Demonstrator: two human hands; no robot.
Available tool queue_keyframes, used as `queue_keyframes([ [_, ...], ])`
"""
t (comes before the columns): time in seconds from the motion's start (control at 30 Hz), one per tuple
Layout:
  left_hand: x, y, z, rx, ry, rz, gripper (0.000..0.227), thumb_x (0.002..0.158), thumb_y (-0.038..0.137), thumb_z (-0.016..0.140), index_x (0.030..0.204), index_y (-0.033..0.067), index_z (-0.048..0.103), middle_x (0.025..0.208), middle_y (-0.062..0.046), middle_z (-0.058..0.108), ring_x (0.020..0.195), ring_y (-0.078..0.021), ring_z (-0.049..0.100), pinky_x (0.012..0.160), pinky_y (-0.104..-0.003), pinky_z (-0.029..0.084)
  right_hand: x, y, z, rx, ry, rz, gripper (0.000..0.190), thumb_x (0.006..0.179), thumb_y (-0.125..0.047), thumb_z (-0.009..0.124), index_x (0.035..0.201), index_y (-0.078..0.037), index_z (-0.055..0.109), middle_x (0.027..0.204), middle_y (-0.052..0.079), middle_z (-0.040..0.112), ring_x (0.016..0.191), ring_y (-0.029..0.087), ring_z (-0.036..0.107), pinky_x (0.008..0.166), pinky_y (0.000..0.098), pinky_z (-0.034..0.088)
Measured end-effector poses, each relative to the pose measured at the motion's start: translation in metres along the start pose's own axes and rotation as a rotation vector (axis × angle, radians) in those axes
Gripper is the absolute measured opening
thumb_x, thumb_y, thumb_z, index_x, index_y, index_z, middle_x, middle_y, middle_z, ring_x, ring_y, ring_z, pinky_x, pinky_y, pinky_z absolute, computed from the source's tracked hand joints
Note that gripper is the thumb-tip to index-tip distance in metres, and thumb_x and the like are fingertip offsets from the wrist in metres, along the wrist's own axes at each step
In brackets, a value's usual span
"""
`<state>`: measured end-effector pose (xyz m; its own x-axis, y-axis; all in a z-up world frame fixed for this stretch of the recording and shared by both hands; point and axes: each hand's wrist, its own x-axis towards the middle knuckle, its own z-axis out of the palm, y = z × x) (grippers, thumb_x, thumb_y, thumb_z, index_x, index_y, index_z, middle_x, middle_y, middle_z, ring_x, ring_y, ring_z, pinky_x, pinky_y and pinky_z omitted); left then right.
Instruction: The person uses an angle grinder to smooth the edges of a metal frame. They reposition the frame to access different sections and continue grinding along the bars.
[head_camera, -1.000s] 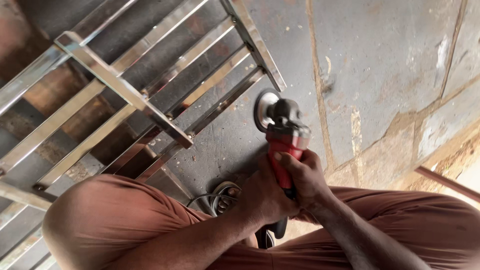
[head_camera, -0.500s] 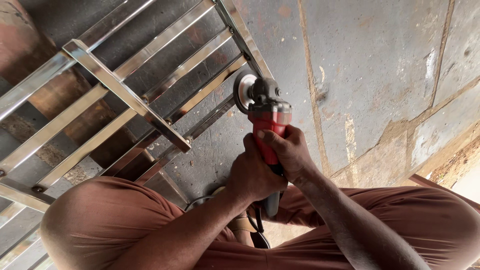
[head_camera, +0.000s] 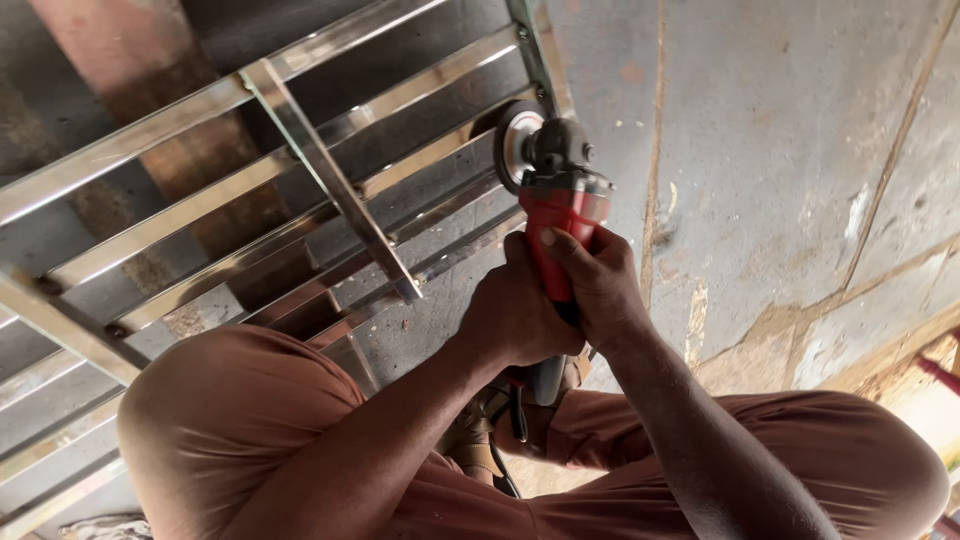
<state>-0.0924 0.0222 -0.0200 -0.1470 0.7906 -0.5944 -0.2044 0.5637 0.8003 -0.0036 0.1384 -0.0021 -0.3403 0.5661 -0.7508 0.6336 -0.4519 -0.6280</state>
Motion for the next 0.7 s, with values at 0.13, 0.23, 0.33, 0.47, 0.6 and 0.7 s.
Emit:
queue_keyframes([
  [0.13,0.0,-0.002,0.0,0.024,-0.046,-0.011,0.092,0.062,0.029,0.083,0.125,-0.0128,0.03,0.088,-0.019,0.067,0.07,-0.0341,0.076,0.062,-0.037,0.068,-0.002,0.004,-0.002,-0.062,0.039,0.039,0.056,0.087,-0.035,0.079,0.119,0.008,0.065,0.099,0.015,0.072,0.088,0.018,0.072,0.076,0.0317,0.063],
  [0.23,-0.003,-0.005,0.007,0.034,-0.08,-0.024,0.091,0.062,0.028,0.082,0.126,-0.0131,0.031,0.088,-0.019,0.067,0.07,-0.0343,0.076,0.063,-0.038,0.067,-0.009,0.013,-0.007,-0.024,0.037,0.058,0.053,0.089,-0.034,0.078,0.119,0.007,0.064,0.099,0.015,0.071,0.087,0.019,0.072,0.076,0.0321,0.064],
  [0.33,-0.005,-0.009,0.015,0.043,-0.085,-0.014,0.093,0.059,0.027,0.084,0.124,-0.0128,0.031,0.089,-0.02,0.066,0.071,-0.0347,0.075,0.064,-0.038,0.066,-0.013,0.021,-0.013,0.043,0.039,0.086,0.052,0.089,-0.032,0.078,0.121,0.006,0.063,0.101,0.014,0.07,0.089,0.018,0.071,0.077,0.0322,0.063],
  [0.47,-0.01,-0.009,0.023,0.015,-0.116,-0.007,0.09,0.065,0.027,0.082,0.125,-0.0132,0.03,0.09,-0.02,0.065,0.072,-0.0341,0.076,0.065,-0.037,0.067,-0.019,0.026,-0.02,0.071,0.044,0.11,0.053,0.088,-0.031,0.078,0.122,0.006,0.062,0.102,0.014,0.07,0.09,0.018,0.07,0.078,0.0322,0.062],
  [0.6,-0.012,-0.006,0.027,-0.014,-0.123,-0.018,0.089,0.063,0.027,0.085,0.123,-0.0108,0.03,0.089,-0.021,0.065,0.073,-0.0343,0.075,0.066,-0.037,0.066,-0.023,0.026,-0.022,0.088,0.061,0.139,0.054,0.087,-0.031,0.079,0.122,0.006,0.062,0.104,0.013,0.07,0.091,0.017,0.069,0.079,0.0313,0.061],
  [0.7,-0.009,-0.006,0.024,0.002,-0.127,-0.029,0.089,0.063,0.027,0.084,0.124,-0.0101,0.03,0.089,-0.02,0.065,0.073,-0.0336,0.076,0.065,-0.037,0.067,-0.019,0.022,-0.02,0.074,0.054,0.123,0.056,0.087,-0.033,0.08,0.122,0.006,0.062,0.103,0.014,0.07,0.091,0.018,0.069,0.079,0.0318,0.061],
])
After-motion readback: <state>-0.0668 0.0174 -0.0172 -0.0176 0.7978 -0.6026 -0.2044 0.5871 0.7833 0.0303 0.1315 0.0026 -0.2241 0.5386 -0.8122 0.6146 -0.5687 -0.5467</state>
